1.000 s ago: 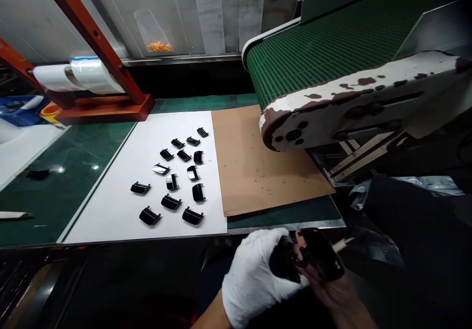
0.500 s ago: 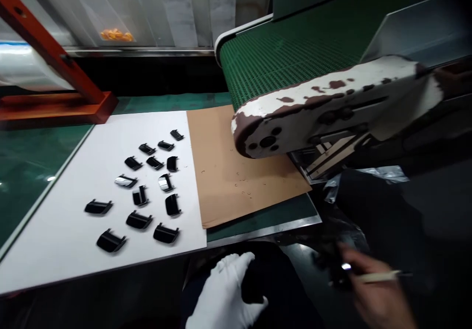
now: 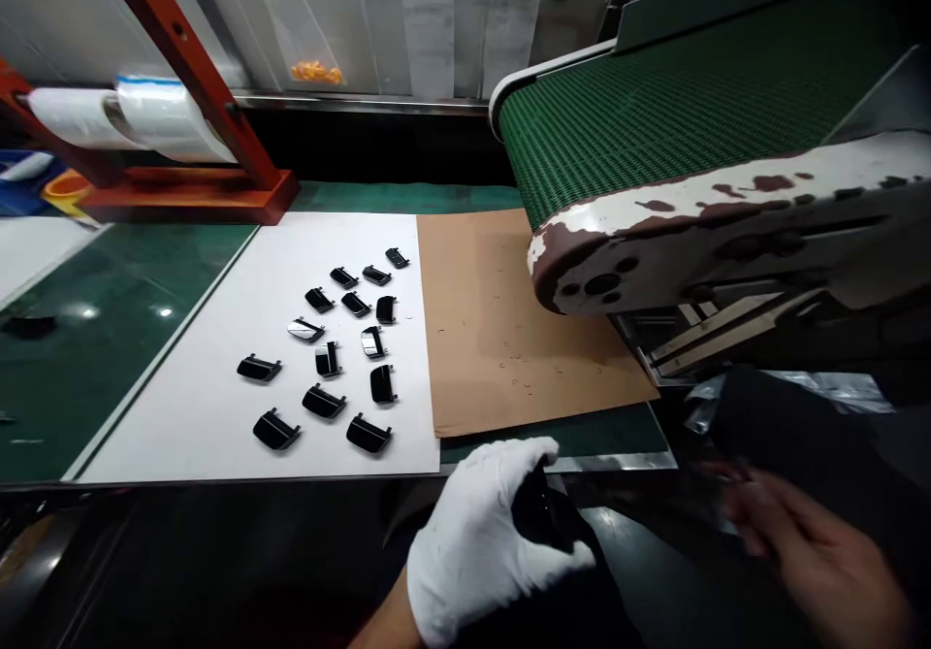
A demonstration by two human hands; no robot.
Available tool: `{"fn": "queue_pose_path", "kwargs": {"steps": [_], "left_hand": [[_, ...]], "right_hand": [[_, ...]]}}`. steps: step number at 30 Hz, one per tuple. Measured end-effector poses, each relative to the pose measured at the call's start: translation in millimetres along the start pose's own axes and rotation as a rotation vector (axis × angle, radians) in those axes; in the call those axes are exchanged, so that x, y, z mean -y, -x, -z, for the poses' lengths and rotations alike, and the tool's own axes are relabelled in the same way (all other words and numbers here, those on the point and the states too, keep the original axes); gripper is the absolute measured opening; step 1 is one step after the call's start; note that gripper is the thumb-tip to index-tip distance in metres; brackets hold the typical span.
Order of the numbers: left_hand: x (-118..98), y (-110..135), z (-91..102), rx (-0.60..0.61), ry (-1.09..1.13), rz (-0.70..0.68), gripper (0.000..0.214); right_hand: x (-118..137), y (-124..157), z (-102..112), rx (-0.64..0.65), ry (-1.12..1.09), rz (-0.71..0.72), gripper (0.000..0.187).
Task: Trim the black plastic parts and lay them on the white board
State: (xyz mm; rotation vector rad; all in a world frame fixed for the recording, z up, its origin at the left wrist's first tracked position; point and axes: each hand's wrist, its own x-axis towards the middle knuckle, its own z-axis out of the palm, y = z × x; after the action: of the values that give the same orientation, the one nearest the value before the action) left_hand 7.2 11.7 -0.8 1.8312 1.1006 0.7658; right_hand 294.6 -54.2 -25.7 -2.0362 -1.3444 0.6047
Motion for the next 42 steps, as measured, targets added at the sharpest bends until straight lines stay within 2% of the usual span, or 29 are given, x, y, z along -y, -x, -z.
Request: {"fn": "queue_pose_path", "kwargs": {"steps": [4,5,8,11,15,22,30,35,42], "left_hand": [[-3,6,2.1,0.010,0.017,0.002,0.064],[-3,7,2.9,0.016,0.026,0.008,0.064],[-6,10,5.6,0.027,0.075,0.028,0.060],[-10,12,8.3,0.022,0.126,0.046,0.062],[-15,14,10.9,0.070,0.166,0.061,0.057],[-19,13,14.1,0.073,0.132,0.026,0.052],[-26,10,19.1,0.127,0.170,-0.010,0.041],[-28,8,20.6,0.163,0.172,0.008,0.045],[-27,6,20.8,0.145,0.189,0.057,0.045]], "right_hand": [[71,3,-23,0.497,0.013,0.335,0.033],[84,4,-26,0.526,0.052,0.382,0.033],[112,5,-28,0.509,0.182,0.554,0.040],[127,6,-26,0.597,0.309,0.644,0.059],[140,4,-26,0.688,0.471,0.609,0.059],[147,-1,-28,0.681,0.612,0.547,0.059],[148,-1,-26,0.709,0.610,0.544,0.065],[148,-3,-28,0.734,0.533,0.545,0.071],[148,-3,-32,0.762,0.519,0.492,0.080]]}}
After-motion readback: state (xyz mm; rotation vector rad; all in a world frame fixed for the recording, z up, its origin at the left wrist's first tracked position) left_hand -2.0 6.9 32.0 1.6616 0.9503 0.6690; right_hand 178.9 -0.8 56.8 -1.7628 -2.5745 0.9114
